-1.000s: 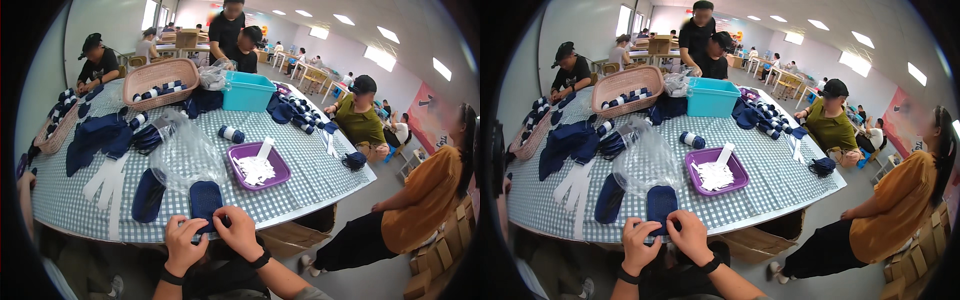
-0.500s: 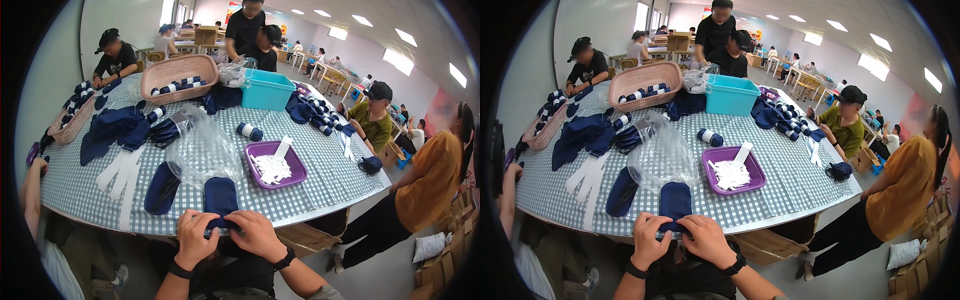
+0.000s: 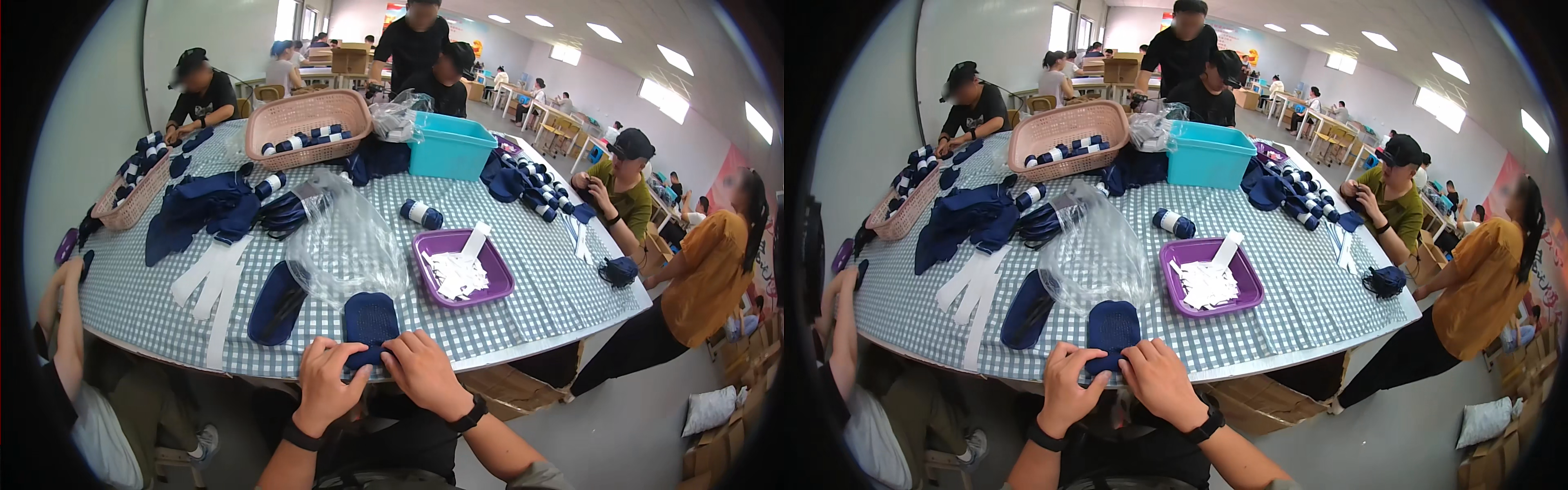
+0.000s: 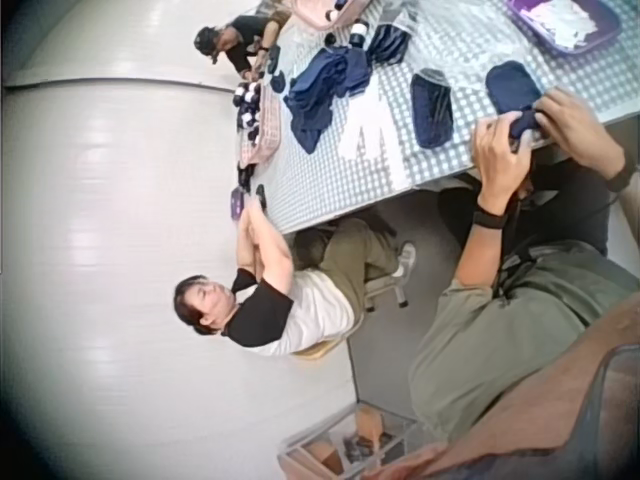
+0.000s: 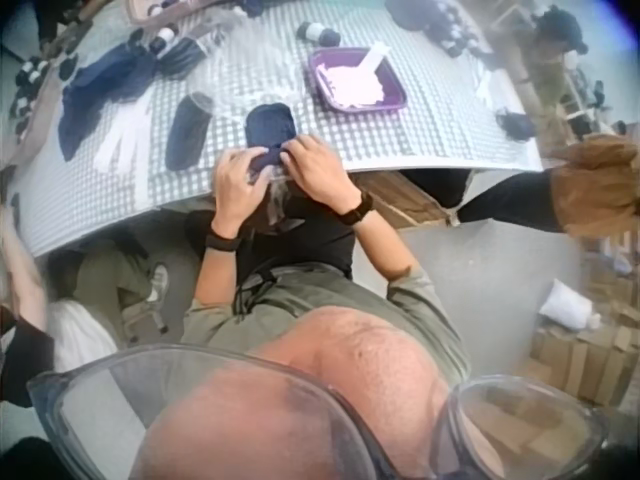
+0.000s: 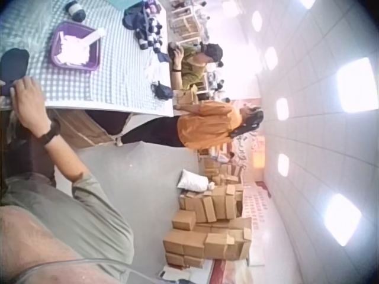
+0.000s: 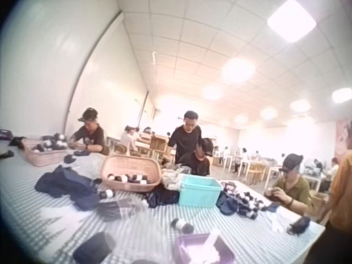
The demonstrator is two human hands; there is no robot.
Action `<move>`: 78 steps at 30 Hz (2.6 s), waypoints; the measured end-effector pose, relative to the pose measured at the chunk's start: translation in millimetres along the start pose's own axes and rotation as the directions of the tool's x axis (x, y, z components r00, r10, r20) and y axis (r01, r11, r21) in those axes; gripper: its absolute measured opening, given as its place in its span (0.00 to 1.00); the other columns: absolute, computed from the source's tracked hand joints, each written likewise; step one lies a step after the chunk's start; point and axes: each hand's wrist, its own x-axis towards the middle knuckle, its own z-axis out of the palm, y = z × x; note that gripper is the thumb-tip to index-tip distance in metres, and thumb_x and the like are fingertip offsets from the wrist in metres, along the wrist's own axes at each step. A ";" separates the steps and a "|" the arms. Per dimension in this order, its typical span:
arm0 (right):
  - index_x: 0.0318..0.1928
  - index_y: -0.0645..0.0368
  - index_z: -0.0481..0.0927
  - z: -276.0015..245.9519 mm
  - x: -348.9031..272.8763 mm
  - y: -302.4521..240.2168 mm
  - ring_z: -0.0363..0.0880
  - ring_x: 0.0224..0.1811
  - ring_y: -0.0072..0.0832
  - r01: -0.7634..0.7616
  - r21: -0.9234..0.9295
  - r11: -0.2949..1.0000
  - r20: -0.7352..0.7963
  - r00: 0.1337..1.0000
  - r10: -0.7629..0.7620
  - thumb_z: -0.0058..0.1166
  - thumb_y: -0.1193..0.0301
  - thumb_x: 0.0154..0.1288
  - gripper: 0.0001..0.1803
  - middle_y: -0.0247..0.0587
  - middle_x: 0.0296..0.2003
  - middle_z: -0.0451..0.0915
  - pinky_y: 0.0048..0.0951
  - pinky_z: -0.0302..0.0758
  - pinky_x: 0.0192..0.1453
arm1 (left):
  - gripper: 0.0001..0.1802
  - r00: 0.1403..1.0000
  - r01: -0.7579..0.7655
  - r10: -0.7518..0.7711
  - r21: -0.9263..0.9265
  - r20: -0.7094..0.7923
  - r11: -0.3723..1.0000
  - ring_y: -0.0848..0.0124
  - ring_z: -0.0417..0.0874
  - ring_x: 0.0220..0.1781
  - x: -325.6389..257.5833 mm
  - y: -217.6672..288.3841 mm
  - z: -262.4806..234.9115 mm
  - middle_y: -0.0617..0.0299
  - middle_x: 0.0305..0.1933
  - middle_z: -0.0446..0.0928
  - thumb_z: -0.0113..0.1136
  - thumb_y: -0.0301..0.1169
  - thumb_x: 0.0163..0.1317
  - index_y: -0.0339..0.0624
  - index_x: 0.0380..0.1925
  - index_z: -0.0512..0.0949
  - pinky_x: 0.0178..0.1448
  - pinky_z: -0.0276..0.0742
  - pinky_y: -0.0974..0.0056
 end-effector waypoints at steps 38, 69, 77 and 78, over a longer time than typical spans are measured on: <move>0.32 0.55 0.76 11.9 12.3 -5.5 0.76 0.34 0.38 -0.003 -0.153 0.988 0.046 0.999 0.010 0.55 0.68 0.66 0.07 0.37 0.28 0.75 0.40 0.71 0.37 | 0.06 0.984 0.100 -0.087 0.082 -0.154 0.992 0.60 0.75 0.31 1.6 4.7 11.3 0.60 0.25 0.74 0.72 0.35 0.52 0.48 0.28 0.85 0.39 0.67 0.56; 0.35 0.52 0.91 -25.0 44.6 0.8 0.85 0.34 0.41 -0.151 0.112 0.982 0.373 0.922 0.100 0.71 0.61 0.45 0.15 0.41 0.31 0.87 0.37 0.81 0.41 | 0.06 0.973 0.092 -0.072 0.081 -0.220 0.992 0.65 0.77 0.36 -2.2 -3.0 15.9 0.67 0.27 0.82 0.72 0.34 0.49 0.50 0.28 0.86 0.43 0.70 0.58; 0.36 0.54 0.91 -25.0 61.8 14.3 0.86 0.32 0.40 -0.261 0.126 0.957 0.537 0.829 0.155 0.73 0.55 0.44 0.20 0.44 0.31 0.87 0.35 0.80 0.40 | 0.10 0.962 -0.041 0.060 0.073 -0.268 0.996 0.64 0.78 0.39 -2.5 -4.3 11.2 0.70 0.40 0.88 0.72 0.25 0.49 0.50 0.33 0.87 0.47 0.72 0.61; 0.37 0.55 0.91 -26.1 61.9 14.9 0.86 0.33 0.40 -0.281 0.133 0.951 0.565 0.809 0.160 0.73 0.55 0.45 0.21 0.45 0.31 0.87 0.35 0.79 0.40 | 0.11 0.968 -0.057 0.070 0.060 -0.240 0.997 0.64 0.77 0.39 -5.9 -6.3 9.8 0.72 0.40 0.88 0.73 0.25 0.48 0.51 0.33 0.88 0.46 0.73 0.62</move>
